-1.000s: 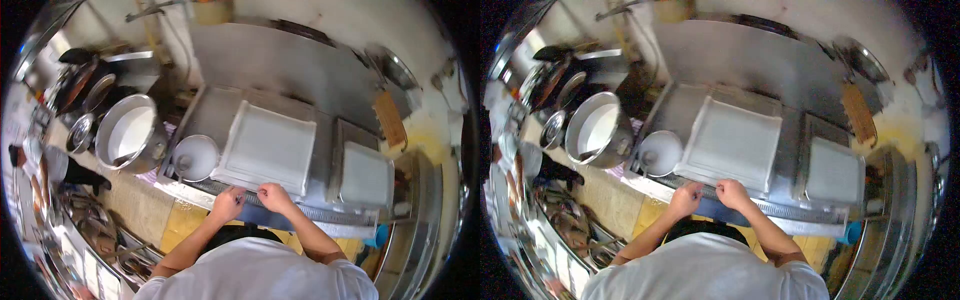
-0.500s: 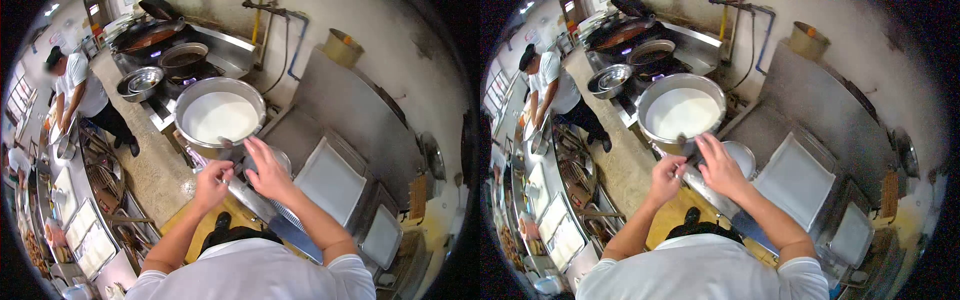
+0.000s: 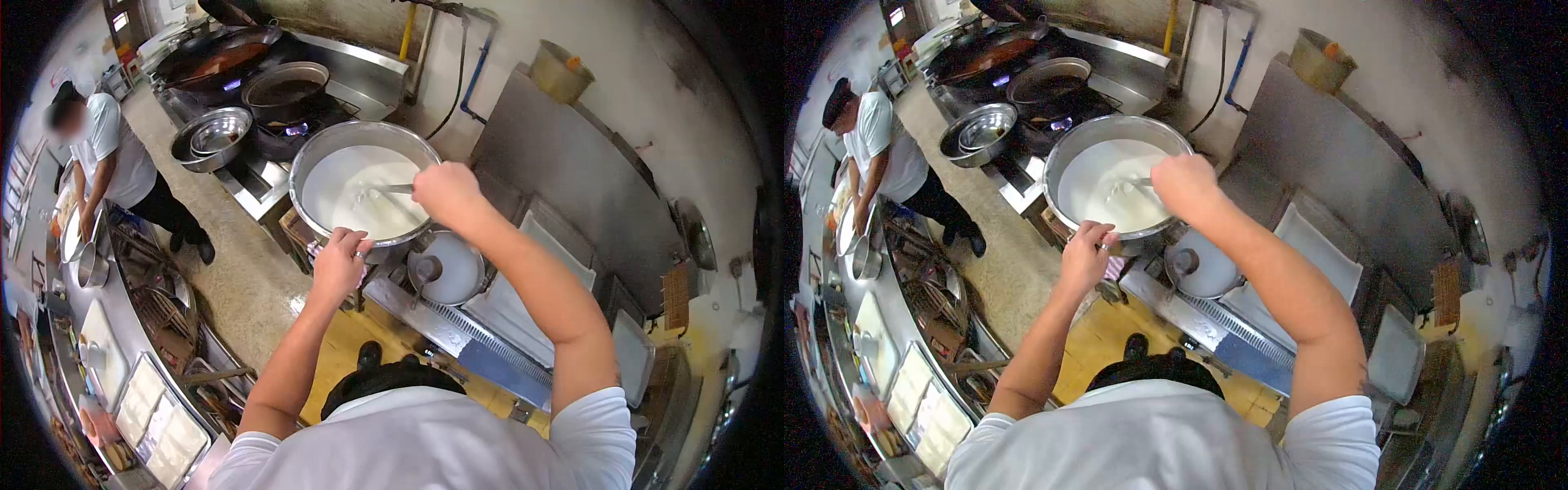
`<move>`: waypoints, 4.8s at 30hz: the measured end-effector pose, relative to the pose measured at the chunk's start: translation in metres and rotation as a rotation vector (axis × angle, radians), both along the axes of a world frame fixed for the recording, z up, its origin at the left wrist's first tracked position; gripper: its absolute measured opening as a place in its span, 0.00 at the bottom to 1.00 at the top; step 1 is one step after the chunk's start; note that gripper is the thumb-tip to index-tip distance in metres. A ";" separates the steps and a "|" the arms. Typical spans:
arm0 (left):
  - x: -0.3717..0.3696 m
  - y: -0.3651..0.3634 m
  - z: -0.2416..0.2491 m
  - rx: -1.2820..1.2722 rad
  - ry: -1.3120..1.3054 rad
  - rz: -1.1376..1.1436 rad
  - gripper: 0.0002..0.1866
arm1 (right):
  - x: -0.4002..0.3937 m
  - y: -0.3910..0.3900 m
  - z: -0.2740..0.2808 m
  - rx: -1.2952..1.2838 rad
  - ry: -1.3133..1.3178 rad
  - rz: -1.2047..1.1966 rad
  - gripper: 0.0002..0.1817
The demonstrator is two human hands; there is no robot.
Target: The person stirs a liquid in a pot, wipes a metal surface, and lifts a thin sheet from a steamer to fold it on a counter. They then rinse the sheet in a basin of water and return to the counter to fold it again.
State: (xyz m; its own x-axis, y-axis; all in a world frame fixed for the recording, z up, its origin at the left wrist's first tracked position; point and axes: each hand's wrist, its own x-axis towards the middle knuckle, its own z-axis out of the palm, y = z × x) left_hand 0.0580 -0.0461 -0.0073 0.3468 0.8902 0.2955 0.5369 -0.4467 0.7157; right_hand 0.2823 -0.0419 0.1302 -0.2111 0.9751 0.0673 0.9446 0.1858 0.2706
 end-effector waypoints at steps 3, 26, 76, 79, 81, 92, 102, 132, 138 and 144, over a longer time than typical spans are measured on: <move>0.003 0.003 -0.008 0.020 -0.018 0.012 0.15 | -0.003 -0.016 -0.021 -0.100 -0.072 -0.009 0.07; 0.013 0.000 -0.021 0.091 -0.144 0.085 0.09 | -0.040 -0.062 -0.056 -0.109 0.046 -0.076 0.24; 0.053 -0.043 0.016 0.108 0.172 0.282 0.16 | 0.064 -0.170 -0.091 -0.030 1.314 -0.234 0.17; 0.097 -0.071 0.030 0.178 0.110 0.108 0.22 | 0.068 -0.193 -0.103 0.012 1.383 -0.242 0.22; 0.130 -0.079 0.029 0.412 0.040 -0.144 0.30 | 0.068 -0.211 -0.100 0.065 1.396 -0.243 0.22; 0.199 -0.050 0.088 0.443 -0.302 -0.670 0.09 | 0.107 -0.235 -0.086 -0.149 2.198 -0.548 0.27; 0.184 0.093 0.145 -0.193 -0.828 -0.362 0.13 | 0.049 -0.124 -0.300 -0.316 0.841 -0.746 0.28; 0.011 0.306 0.069 -0.222 -1.489 0.105 0.12 | 0.075 -0.043 -0.154 0.542 1.860 -0.827 0.08; -0.031 0.270 0.065 -0.187 -1.407 0.178 0.11 | 0.046 0.042 -0.059 0.341 1.118 -0.495 0.08; -0.043 0.206 0.064 -0.222 -1.294 0.224 0.11 | 0.043 0.128 -0.110 0.147 0.464 -0.363 0.11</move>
